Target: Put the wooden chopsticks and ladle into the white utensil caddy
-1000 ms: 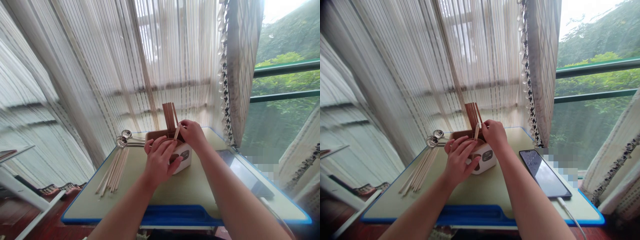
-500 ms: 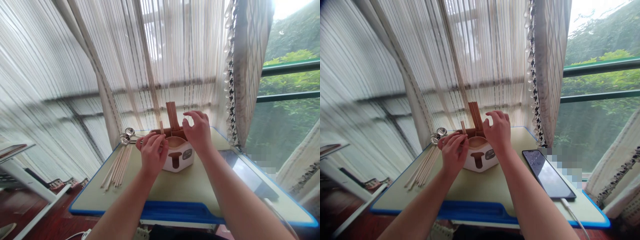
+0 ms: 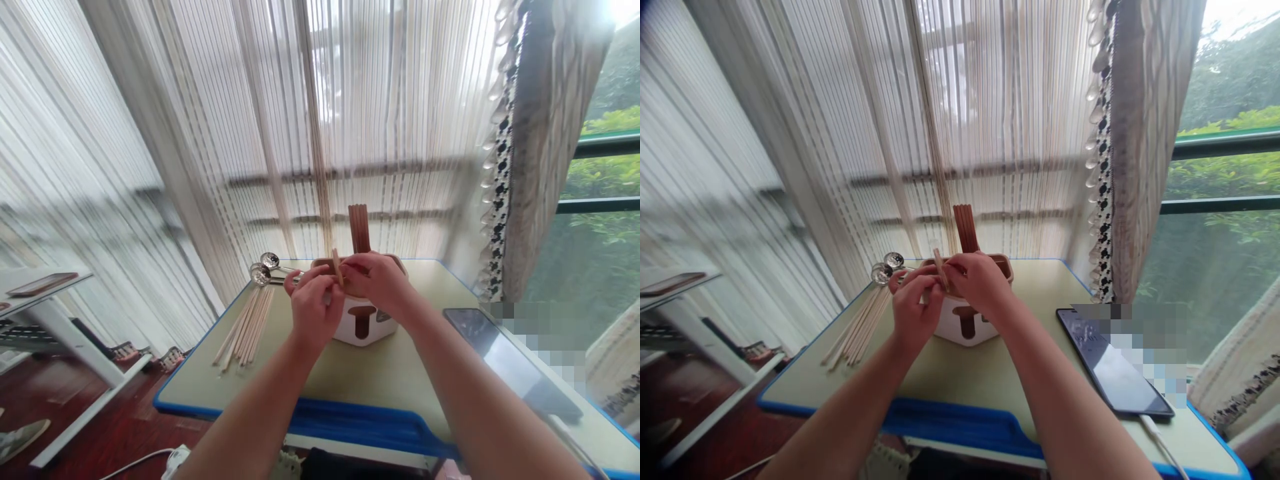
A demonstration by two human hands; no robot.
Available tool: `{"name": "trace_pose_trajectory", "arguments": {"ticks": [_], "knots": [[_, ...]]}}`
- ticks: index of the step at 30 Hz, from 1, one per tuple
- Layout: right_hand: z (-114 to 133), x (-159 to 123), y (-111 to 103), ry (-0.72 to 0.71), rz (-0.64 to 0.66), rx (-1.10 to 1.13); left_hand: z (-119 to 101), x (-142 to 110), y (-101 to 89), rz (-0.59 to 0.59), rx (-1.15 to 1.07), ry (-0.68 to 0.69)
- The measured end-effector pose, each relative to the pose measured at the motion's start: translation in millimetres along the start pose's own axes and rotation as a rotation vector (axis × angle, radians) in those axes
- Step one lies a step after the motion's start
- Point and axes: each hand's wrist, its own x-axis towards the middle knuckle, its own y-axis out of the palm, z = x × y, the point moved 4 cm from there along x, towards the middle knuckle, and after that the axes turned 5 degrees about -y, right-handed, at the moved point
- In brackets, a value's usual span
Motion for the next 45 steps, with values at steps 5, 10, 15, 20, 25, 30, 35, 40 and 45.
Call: {"name": "trace_pose_trajectory", "arguments": {"ticks": [5,10,15,20,25,30,35,40,45], "knots": [[3,0,4,-0.03,0.075,-0.031,12,6,-5.1,-0.114,-0.035,-0.198],[0,-1,10,-0.066,0.093,-0.049,20,12,-0.3,-0.018,-0.182,-0.281],[-3,-1,11,-0.071,0.085,-0.056,22,12,2.1,0.027,-0.235,-0.289],[-2,-1,9,-0.047,0.154,-0.062,22,11,4.5,0.039,-0.218,-0.278],[-2,-4,6,-0.023,0.113,-0.058,23,11,3.8,0.026,-0.172,-0.295],[-2,-4,6,-0.043,0.125,-0.077,20,14,3.3,0.06,-0.191,-0.309],[5,-5,-2,-0.016,0.046,-0.015,23,18,1.2,0.006,-0.438,-0.382],[10,-6,-8,-0.027,-0.033,0.041,49,25,-11.7,-0.312,-0.992,-0.693],[3,-6,-5,0.084,0.093,0.162,78,31,-30.1,-0.605,-1.168,-0.848]]}}
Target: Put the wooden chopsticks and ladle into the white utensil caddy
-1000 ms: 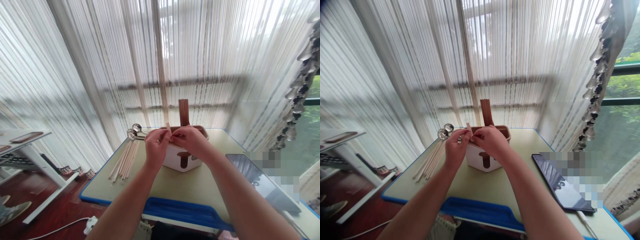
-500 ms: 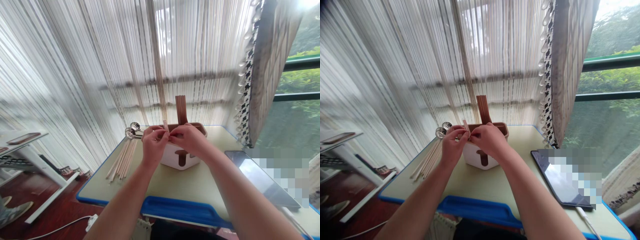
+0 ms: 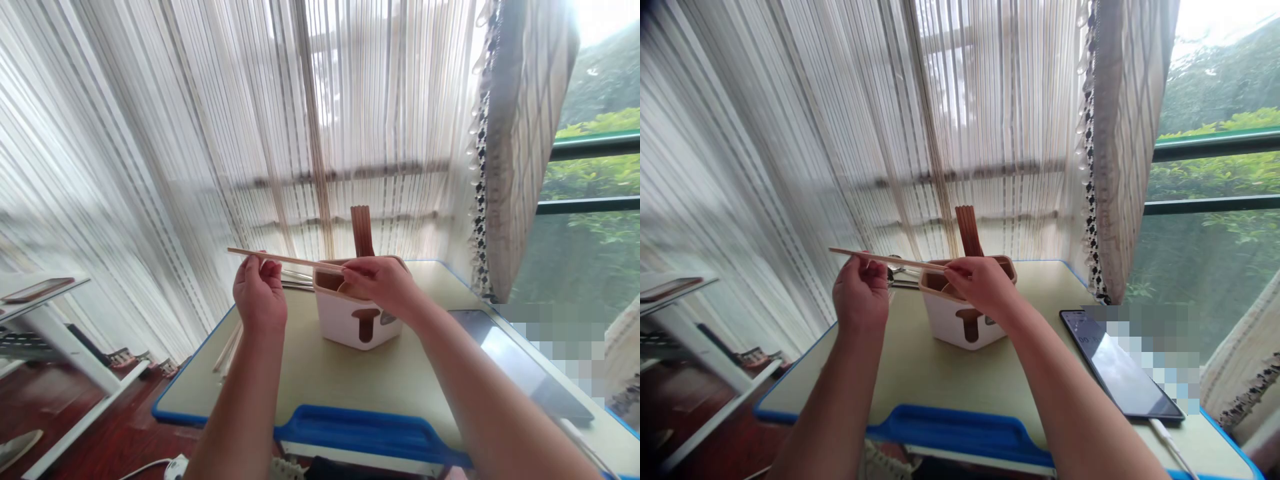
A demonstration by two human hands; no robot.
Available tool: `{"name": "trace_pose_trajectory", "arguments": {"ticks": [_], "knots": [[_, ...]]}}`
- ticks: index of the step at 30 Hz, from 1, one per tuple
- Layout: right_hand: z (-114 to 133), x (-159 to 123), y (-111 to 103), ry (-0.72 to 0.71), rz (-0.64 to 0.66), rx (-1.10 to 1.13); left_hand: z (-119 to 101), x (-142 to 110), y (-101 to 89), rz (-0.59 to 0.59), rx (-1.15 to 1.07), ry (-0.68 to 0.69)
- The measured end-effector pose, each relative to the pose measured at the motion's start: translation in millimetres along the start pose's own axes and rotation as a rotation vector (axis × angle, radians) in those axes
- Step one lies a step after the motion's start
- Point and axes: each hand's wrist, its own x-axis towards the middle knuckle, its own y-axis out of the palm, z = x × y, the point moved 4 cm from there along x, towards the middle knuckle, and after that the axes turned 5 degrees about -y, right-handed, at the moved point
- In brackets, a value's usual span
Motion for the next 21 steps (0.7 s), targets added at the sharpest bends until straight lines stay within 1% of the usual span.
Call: {"name": "trace_pose_trajectory", "arguments": {"ticks": [3,6,13,17,21], "knots": [[-4.4,0.2,-0.8,0.088,0.045,0.096,-0.5,8.6,-5.7,-0.019,-0.019,-0.019],[-6.3,-0.1,-2.2,0.12,0.078,0.131,1.8,10.3,-8.2,-0.028,-0.033,-0.029],[-5.8,-1.8,-1.9,0.138,0.147,0.111,3.3,7.8,-5.3,-0.009,0.001,-0.019],[-3.9,-2.6,-2.2,0.133,0.16,0.093,3.4,8.4,-5.4,0.0,0.013,0.006],[-2.7,-3.1,-4.5,0.113,0.158,0.016,4.3,7.1,-4.8,0.014,0.029,0.02]]}}
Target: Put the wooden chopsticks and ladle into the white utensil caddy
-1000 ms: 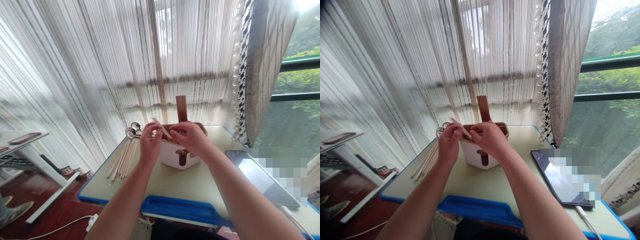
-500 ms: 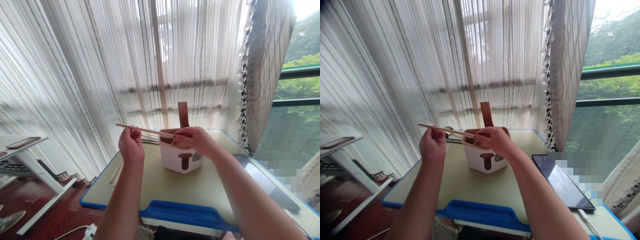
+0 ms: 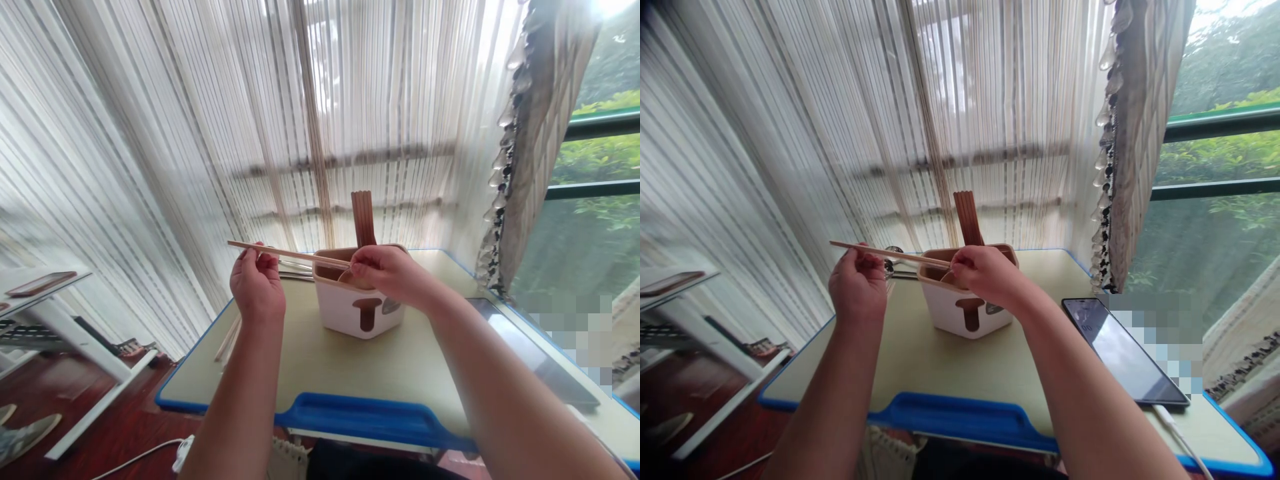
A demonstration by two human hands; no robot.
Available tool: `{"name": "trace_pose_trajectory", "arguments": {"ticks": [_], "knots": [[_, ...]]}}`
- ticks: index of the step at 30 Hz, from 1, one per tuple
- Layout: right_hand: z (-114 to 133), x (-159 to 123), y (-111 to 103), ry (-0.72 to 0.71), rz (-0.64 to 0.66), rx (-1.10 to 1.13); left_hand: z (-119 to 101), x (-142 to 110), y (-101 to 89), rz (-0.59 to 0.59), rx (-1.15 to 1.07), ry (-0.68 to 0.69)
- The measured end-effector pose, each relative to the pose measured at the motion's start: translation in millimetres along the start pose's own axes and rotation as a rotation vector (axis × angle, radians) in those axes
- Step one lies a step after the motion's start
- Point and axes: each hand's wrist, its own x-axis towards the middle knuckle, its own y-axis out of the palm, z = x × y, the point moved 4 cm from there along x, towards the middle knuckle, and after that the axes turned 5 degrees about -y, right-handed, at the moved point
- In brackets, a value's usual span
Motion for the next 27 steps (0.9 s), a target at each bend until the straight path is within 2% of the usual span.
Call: {"name": "trace_pose_trajectory", "arguments": {"ticks": [9,13,20,23,27], "knots": [[4,1,-3,-0.109,-0.087,-0.13,-1,-17,12.2,0.067,0.078,0.015],[4,3,2,-0.172,-0.122,-0.215,2,-25,16.5,0.183,0.232,0.092],[3,2,1,-0.183,-0.237,-0.256,8,-43,21.2,0.328,0.721,0.297],[2,2,2,-0.189,-0.2,-0.274,11,-49,27.5,0.474,0.883,0.389],[2,3,6,-0.21,-0.146,-0.27,15,-52,31.6,0.606,0.928,0.483]]}}
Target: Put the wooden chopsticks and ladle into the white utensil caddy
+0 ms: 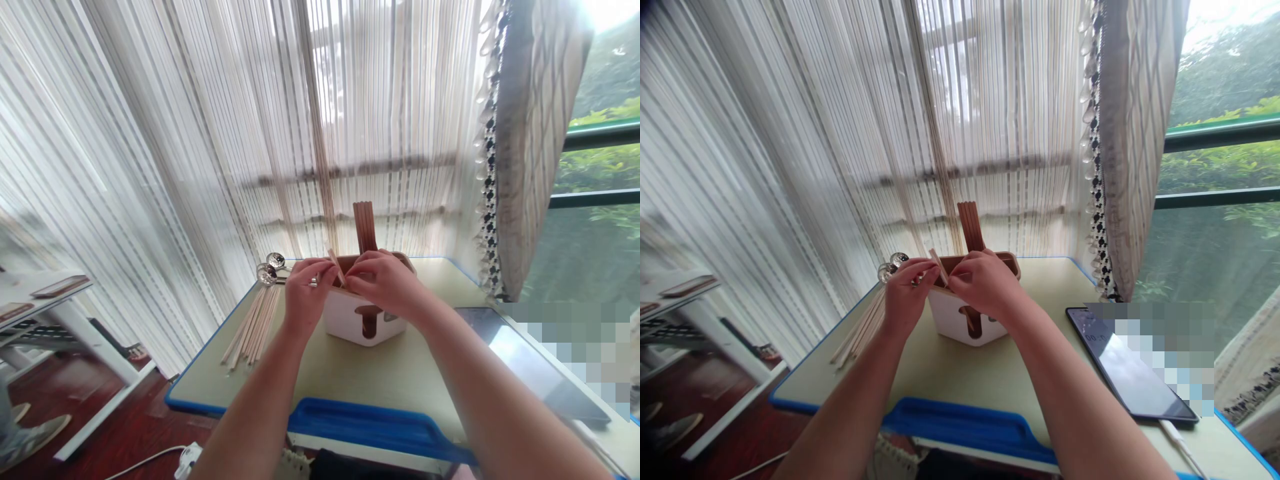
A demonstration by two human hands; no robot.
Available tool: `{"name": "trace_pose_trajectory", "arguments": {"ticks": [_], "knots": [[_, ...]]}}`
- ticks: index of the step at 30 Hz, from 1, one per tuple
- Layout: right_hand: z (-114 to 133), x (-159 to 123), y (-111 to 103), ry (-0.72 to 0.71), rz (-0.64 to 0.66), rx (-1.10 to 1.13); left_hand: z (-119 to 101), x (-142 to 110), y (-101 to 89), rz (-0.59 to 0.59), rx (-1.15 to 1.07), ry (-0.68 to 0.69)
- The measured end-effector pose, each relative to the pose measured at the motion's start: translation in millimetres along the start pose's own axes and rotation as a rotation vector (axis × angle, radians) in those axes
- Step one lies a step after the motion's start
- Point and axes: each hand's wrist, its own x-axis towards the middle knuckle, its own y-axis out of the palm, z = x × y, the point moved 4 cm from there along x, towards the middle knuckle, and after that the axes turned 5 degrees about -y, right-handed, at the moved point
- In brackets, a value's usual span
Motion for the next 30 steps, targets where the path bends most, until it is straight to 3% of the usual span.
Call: {"name": "trace_pose_trajectory", "arguments": {"ticks": [7,16,20,25,27,30], "knots": [[-3,2,4,-0.047,-0.037,0.014,-3,-3,3.3,0.022,-0.033,0.109],[-3,2,7,-0.114,-0.011,-0.013,-4,-5,3.0,0.013,-0.027,0.056],[1,2,3,-0.116,-0.02,-0.042,-1,-8,-4.8,-0.142,0.047,0.035],[11,-2,-12,-0.095,-0.203,-0.106,-1,-14,-17.9,-0.388,0.13,0.048],[20,-7,-18,-0.145,-0.333,-0.117,1,-15,-22.1,-0.364,0.224,-0.014],[35,-16,-20,-0.247,-0.494,-0.149,7,-22,-31.8,-0.172,0.519,-0.128]]}}
